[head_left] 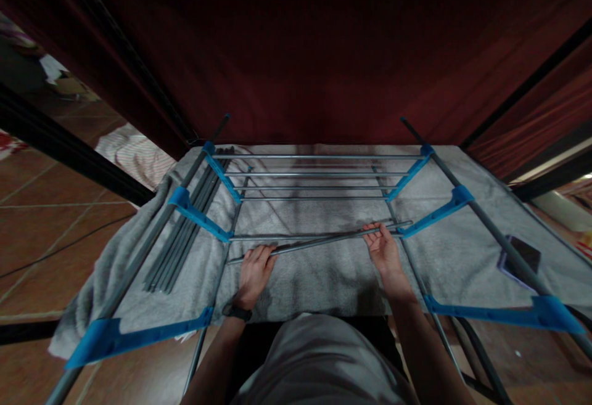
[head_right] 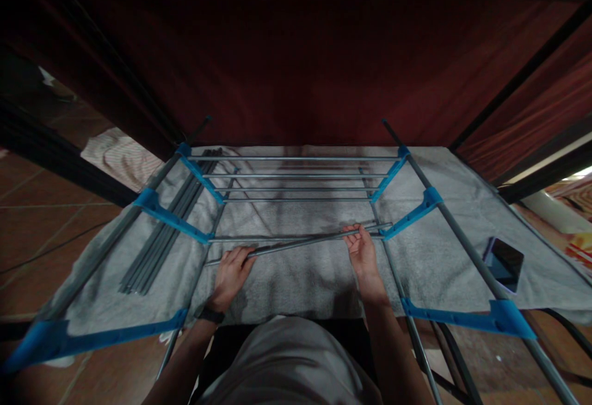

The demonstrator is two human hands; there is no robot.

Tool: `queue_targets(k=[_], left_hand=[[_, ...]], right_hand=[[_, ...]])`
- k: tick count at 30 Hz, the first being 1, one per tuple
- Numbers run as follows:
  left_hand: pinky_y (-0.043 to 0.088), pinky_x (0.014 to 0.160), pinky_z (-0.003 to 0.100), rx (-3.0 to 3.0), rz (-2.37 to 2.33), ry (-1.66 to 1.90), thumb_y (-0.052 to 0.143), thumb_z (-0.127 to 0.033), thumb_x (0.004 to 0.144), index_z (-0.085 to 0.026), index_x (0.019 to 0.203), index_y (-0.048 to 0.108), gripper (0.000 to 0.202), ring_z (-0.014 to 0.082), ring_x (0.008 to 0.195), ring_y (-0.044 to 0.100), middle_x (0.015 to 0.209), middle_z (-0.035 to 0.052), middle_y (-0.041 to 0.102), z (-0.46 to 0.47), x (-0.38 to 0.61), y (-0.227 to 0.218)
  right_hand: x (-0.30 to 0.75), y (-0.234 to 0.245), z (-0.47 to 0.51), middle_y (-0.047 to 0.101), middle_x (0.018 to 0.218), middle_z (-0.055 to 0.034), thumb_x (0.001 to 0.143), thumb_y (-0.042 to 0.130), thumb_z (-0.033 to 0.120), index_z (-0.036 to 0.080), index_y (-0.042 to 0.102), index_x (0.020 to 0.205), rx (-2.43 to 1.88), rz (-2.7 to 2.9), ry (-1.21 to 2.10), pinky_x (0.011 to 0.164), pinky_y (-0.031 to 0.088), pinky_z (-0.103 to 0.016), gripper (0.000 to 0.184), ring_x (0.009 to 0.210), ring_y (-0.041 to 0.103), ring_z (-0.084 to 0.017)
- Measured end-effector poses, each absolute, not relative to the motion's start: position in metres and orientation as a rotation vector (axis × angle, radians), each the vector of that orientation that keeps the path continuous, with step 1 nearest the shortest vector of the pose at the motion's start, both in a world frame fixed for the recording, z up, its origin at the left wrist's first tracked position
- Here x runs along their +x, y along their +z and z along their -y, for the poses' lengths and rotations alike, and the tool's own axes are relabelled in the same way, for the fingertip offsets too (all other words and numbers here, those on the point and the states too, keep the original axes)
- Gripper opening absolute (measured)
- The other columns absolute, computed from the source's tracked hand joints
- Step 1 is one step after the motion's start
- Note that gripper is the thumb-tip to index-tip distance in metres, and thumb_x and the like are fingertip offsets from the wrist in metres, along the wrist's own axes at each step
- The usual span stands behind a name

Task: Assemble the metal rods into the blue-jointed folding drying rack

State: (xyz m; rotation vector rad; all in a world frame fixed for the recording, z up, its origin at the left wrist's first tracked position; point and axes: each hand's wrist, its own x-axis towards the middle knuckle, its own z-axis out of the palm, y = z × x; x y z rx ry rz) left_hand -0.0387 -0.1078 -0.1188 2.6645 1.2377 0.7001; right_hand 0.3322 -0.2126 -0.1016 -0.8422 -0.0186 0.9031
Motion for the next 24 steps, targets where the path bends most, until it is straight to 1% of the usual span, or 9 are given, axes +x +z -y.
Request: queue_targets(k=[6, 12, 18, 24], left_hand=[[0.049, 0.086, 0.041, 2.674, -1.209, 0.724, 0.043, -0.037, 0.105, -0.022, 0.108, 0.068, 0.029, 0.0255, 0.096, 0.070, 0.101, 0.0072, 0.076, 0.108, -0.040, -0.116], [0.049, 0.084, 0.041, 2.689, -1.189, 0.720, 0.042, -0.040, 0.106, -0.022, 0.108, 0.070, 0.033, 0.0251, 0.093, 0.069, 0.101, 0.0071, 0.076, 0.108, -0.042, -0.113], [0.048, 0.087, 0.041, 2.694, -1.186, 0.732, 0.043, -0.040, 0.107, -0.022, 0.112, 0.070, 0.033, 0.0250, 0.097, 0.069, 0.105, 0.0074, 0.075, 0.108, -0.043, -0.105], [0.048, 0.088, 0.042, 2.751, -1.217, 0.728, 0.043, -0.040, 0.106, -0.023, 0.111, 0.070, 0.032, 0.0261, 0.096, 0.069, 0.103, 0.0076, 0.075, 0.106, -0.045, -0.102]], right_hand=[[0.333, -0.101, 0.212, 0.074, 0.081, 0.0005, 0.087, 0.066, 0.023, 0.025, 0.063, 0.084, -0.834, -0.003, 0.914, 0.076, 0.060, -0.025, 0.005, 0.079, 0.072, -0.014], [0.335, -0.102, 0.213, 0.073, 0.082, 0.0022, 0.087, 0.066, 0.023, 0.023, 0.064, 0.087, -0.823, 0.002, 0.947, 0.076, 0.060, -0.025, 0.002, 0.080, 0.071, -0.013], [0.338, -0.101, 0.214, 0.073, 0.087, 0.0018, 0.085, 0.072, 0.022, 0.022, 0.064, 0.090, -0.816, 0.020, 0.990, 0.082, 0.060, -0.027, 0.010, 0.084, 0.072, -0.014], [0.336, -0.098, 0.208, 0.073, 0.085, 0.0009, 0.084, 0.073, 0.021, 0.022, 0.066, 0.087, -0.824, 0.018, 0.973, 0.081, 0.060, -0.028, 0.008, 0.082, 0.071, -0.014]])
